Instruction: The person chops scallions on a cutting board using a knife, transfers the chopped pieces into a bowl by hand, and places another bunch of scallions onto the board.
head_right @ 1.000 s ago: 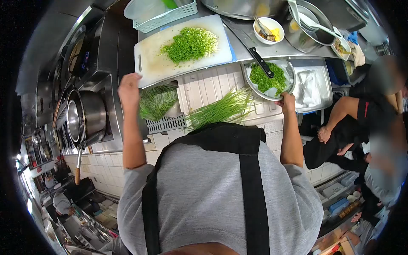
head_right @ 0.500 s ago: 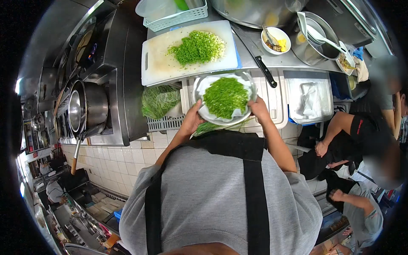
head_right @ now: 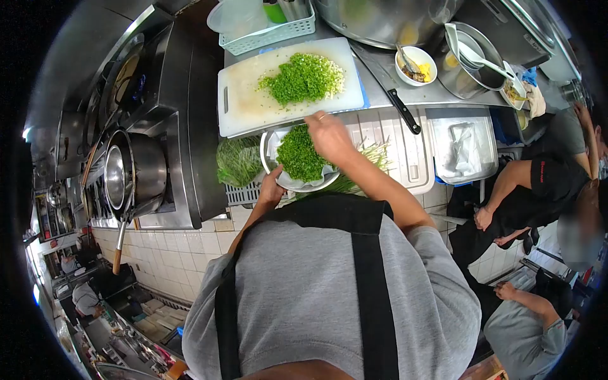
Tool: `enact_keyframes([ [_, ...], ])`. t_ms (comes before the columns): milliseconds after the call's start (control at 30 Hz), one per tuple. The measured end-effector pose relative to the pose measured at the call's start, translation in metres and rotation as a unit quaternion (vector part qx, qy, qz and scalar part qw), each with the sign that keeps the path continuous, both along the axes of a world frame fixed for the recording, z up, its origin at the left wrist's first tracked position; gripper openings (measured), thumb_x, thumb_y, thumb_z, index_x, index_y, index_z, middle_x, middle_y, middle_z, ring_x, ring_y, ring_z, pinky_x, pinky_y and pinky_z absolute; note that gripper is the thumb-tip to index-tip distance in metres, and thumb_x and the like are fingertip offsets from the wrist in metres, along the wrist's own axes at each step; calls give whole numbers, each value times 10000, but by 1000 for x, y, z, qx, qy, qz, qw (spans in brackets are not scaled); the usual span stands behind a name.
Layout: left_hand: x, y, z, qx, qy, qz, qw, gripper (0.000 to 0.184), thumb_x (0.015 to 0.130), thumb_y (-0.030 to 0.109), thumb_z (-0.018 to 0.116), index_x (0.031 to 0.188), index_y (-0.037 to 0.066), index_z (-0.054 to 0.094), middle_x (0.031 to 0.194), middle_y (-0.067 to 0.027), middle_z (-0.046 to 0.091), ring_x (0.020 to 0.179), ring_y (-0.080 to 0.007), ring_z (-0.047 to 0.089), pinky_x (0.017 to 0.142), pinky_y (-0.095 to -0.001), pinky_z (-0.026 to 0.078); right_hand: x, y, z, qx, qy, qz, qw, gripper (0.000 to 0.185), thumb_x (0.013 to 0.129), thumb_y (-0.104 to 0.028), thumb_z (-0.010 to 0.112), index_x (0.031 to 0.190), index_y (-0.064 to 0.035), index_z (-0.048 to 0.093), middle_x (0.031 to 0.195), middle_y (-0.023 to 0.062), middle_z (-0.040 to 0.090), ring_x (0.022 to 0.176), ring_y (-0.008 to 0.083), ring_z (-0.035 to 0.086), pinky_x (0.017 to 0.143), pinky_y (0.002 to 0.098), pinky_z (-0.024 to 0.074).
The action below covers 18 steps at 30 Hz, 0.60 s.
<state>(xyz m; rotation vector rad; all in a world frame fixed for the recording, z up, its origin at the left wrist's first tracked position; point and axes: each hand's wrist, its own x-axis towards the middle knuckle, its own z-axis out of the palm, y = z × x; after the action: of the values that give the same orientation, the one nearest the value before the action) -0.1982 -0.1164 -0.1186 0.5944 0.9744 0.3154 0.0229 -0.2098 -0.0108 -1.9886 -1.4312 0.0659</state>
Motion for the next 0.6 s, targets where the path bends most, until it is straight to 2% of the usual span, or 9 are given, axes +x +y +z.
enact_keyframes([
  [67, 2, 5, 0, 8, -14, -11, 1000, 437, 922, 184, 565, 1288, -17, 435, 1187, -162, 585, 1029, -289, 621, 841, -469, 537, -16, 8, -2, 37, -38, 39, 998, 187, 823, -65, 613, 996, -9, 654, 1027, 173, 633, 869, 345, 625, 779, 397, 511],
  [167, 8, 11, 3, 15, -16, -19, 1000, 416, 938, 193, 544, 1281, -16, 437, 1192, -147, 583, 1049, -276, 610, 881, -453, 520, -5, 9, 19, 84, 16, 101, 991, 187, 830, -53, 599, 1005, -9, 647, 1016, 161, 636, 863, 340, 625, 778, 398, 513],
  [200, 11, 11, 5, 16, -13, -19, 1000, 406, 947, 197, 533, 1278, -18, 437, 1198, -142, 581, 1061, -271, 604, 902, -443, 512, 12, 11, 26, 61, -30, 84, 994, 189, 852, -53, 570, 1025, -23, 641, 1010, 145, 641, 874, 338, 627, 775, 399, 514],
  [233, 12, 13, 2, 11, -8, -24, 1000, 403, 946, 199, 536, 1274, -16, 443, 1194, -140, 582, 1060, -269, 604, 902, -441, 512, 28, 14, 31, 103, -21, 31, 994, 182, 889, -73, 538, 1038, -33, 633, 1016, 148, 642, 900, 331, 631, 777, 385, 516],
  [267, 14, 17, -3, 7, -3, -28, 1000, 399, 945, 201, 540, 1269, -13, 449, 1191, -137, 583, 1059, -266, 603, 902, -438, 512, 45, 21, 40, 154, 43, -9, 987, 174, 908, -76, 479, 980, 5, 615, 980, 186, 630, 897, 348, 608, 798, 408, 495],
  [333, 20, 20, -4, 5, -5, -24, 1000, 369, 943, 197, 546, 1243, -4, 468, 1156, -123, 594, 1027, -253, 613, 888, -426, 518, 90, 34, 28, 163, 38, -101, 981, 270, 935, -160, 480, 1104, 23, 585, 1107, 219, 601, 1013, 387, 573, 882, 421, 459],
  [433, 30, 17, 5, -6, -26, -16, 999, 298, 924, 206, 583, 1147, 17, 526, 1022, -84, 608, 889, -222, 625, 783, -429, 545, 122, 61, 4, 169, 34, -120, 978, 345, 950, -225, 471, 1176, 20, 561, 1203, 228, 564, 1085, 384, 550, 924, 408, 443],
  [500, 31, 22, -14, -20, -23, -37, 999, 292, 929, 206, 576, 1137, 6, 531, 1019, -88, 611, 881, -224, 624, 774, -416, 545, 116, 77, -5, 147, 52, -110, 982, 376, 956, -256, 465, 1197, 19, 552, 1230, 228, 552, 1102, 382, 544, 938, 403, 438],
  [600, 44, 16, 8, -9, -25, -39, 999, 278, 935, 211, 572, 1094, -15, 537, 952, -94, 624, 857, -221, 634, 770, -402, 541, 102, 85, -3, 140, 95, -89, 982, 384, 951, -297, 470, 1156, 4, 593, 1193, 200, 590, 1096, 357, 558, 940, 395, 439],
])
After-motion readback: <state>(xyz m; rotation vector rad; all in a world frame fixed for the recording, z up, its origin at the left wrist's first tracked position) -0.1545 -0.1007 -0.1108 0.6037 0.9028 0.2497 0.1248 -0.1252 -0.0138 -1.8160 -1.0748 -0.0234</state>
